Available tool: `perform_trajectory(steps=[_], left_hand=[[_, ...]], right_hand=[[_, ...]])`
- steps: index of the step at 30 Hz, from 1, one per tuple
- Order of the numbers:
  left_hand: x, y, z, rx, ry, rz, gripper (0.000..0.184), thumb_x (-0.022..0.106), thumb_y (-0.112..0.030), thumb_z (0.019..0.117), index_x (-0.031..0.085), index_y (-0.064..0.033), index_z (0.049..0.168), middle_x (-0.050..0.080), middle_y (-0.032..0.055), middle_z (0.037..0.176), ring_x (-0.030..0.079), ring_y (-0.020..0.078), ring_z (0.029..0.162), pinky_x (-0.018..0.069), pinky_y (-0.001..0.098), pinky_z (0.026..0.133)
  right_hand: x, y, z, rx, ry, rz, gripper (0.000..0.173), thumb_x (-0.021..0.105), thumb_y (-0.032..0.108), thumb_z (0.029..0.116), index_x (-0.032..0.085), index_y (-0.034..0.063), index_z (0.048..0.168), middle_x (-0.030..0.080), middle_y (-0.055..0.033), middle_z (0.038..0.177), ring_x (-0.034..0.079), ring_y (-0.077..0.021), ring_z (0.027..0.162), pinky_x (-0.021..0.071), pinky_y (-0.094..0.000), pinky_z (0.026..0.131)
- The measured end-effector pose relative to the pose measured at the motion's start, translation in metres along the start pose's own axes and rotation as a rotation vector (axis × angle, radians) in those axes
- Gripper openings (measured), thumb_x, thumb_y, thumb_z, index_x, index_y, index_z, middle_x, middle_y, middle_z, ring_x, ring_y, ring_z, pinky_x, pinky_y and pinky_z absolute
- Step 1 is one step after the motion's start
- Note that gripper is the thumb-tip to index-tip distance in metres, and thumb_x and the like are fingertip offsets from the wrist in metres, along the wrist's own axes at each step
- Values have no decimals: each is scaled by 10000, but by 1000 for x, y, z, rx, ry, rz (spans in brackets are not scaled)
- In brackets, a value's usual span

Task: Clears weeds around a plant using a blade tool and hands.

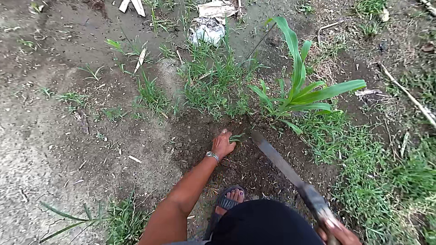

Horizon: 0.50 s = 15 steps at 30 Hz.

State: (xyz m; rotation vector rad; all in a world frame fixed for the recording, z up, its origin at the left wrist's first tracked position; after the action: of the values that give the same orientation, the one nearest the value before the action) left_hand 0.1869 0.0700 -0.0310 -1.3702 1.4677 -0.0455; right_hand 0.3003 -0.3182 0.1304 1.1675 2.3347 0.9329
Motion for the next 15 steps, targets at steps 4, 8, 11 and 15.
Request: perform_trajectory(steps=[4,8,11,15], left_hand=[[-9,-62,31,349,-153,-46,273,625,-122,951,696,34,1163,696,247,1214,689,391,1142,544,543,982],[11,-106,92,477,-36,405,355,634,10,929,668,2,1282,581,188,1465,478,397,1422,426,611,1098],[9,-93,126,263,-47,585,499,621,46,954,556,21,1449,404,203,1625,329,452,1517,332,724,1126],[4,-70,128,43,42,567,321,530,-3,1021,599,47,1330,604,272,1366,554,470,1301,505,618,979]], right_hand=[[77,-23,90,92,-66,49,250,468,203,1083,581,7,1190,592,-46,619,553,-117,433,482,-271,379],[98,-31,92,117,-88,96,240,504,178,1084,566,-27,1192,600,-76,606,569,-139,425,490,-284,372],[72,-9,56,7,-139,-25,215,534,87,1040,588,-44,1201,617,-49,613,570,-105,436,493,-254,392],[5,48,-23,-269,-194,-487,392,704,42,824,647,-106,1182,721,-75,896,675,-54,730,594,-266,710]])
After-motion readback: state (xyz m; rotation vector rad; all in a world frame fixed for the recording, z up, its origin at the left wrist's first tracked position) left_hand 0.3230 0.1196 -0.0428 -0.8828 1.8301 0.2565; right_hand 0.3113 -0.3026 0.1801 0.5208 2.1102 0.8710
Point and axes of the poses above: each hand's wrist, its own z-axis towards the middle knuckle, its own x-axis out of the palm, y = z × x, the point moved 10 cm from there along z, towards the middle knuckle
